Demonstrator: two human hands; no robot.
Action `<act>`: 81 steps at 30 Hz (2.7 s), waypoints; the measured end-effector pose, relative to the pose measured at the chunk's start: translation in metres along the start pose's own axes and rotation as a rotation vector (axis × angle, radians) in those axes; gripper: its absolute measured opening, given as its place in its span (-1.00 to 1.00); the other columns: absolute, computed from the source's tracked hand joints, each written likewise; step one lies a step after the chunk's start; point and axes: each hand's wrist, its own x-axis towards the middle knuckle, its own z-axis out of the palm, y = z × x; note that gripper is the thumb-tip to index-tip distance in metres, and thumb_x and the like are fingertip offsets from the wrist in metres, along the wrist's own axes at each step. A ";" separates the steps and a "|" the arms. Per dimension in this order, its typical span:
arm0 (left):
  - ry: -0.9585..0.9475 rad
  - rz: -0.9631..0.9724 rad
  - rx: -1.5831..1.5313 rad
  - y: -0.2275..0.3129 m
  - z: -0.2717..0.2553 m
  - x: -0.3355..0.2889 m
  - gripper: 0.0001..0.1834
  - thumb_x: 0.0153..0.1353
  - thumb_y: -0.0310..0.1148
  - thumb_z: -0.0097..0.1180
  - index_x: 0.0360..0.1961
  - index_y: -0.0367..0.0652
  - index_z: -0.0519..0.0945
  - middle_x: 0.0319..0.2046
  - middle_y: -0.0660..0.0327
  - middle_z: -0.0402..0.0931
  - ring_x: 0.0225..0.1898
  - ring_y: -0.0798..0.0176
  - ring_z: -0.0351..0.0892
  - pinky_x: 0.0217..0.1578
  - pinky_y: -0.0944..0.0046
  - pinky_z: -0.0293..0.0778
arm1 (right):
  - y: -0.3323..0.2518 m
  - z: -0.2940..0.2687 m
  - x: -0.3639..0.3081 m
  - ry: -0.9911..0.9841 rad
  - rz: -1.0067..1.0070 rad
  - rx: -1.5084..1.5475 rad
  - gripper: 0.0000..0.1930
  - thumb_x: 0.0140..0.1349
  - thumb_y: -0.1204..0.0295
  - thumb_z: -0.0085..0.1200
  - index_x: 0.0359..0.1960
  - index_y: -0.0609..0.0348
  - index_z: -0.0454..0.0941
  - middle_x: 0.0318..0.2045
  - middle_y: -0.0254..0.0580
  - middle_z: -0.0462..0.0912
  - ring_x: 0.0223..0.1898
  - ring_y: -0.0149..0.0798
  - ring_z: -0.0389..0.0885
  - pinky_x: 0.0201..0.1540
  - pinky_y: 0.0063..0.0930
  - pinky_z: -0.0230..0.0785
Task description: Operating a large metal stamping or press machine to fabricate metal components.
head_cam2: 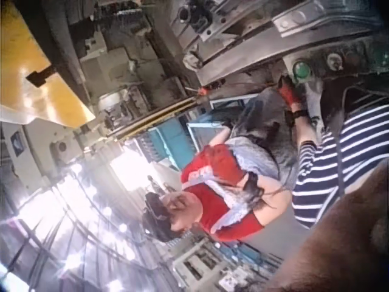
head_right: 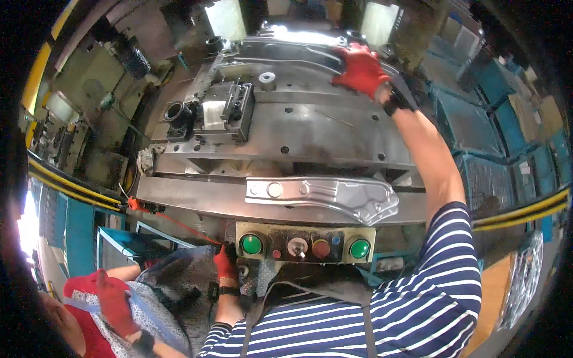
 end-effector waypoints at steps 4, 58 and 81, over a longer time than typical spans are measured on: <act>-0.010 0.023 0.006 0.002 -0.009 -0.024 -0.89 0.23 -0.34 0.09 -0.44 -0.04 0.54 -0.53 0.43 0.43 -0.55 0.49 0.35 -0.54 0.40 0.21 | -0.010 0.035 0.064 0.017 -0.148 -0.007 -0.25 -0.13 -0.05 0.34 0.16 -0.11 0.49 0.01 0.17 0.50 0.13 0.14 0.42 0.16 -0.03 0.23; -0.926 0.029 0.719 0.011 -0.005 0.048 -0.29 0.04 -0.41 0.32 0.24 -0.23 0.31 0.12 0.15 0.44 0.12 0.20 0.41 0.15 0.21 0.33 | -0.057 0.173 -0.523 -0.192 0.995 1.138 -0.34 0.08 0.37 0.34 0.20 0.25 0.31 0.03 -0.13 0.58 0.05 -0.25 0.52 0.12 -0.33 0.37; -0.803 -0.011 0.645 -0.006 0.012 0.041 -0.23 -0.06 -0.63 0.33 0.22 -0.16 0.29 0.08 0.20 0.46 0.09 0.20 0.45 0.12 0.21 0.39 | -0.056 0.184 -0.535 -0.123 0.974 1.186 -0.42 0.09 0.58 0.23 0.19 0.21 0.34 0.05 -0.14 0.57 0.06 -0.26 0.52 0.12 -0.36 0.36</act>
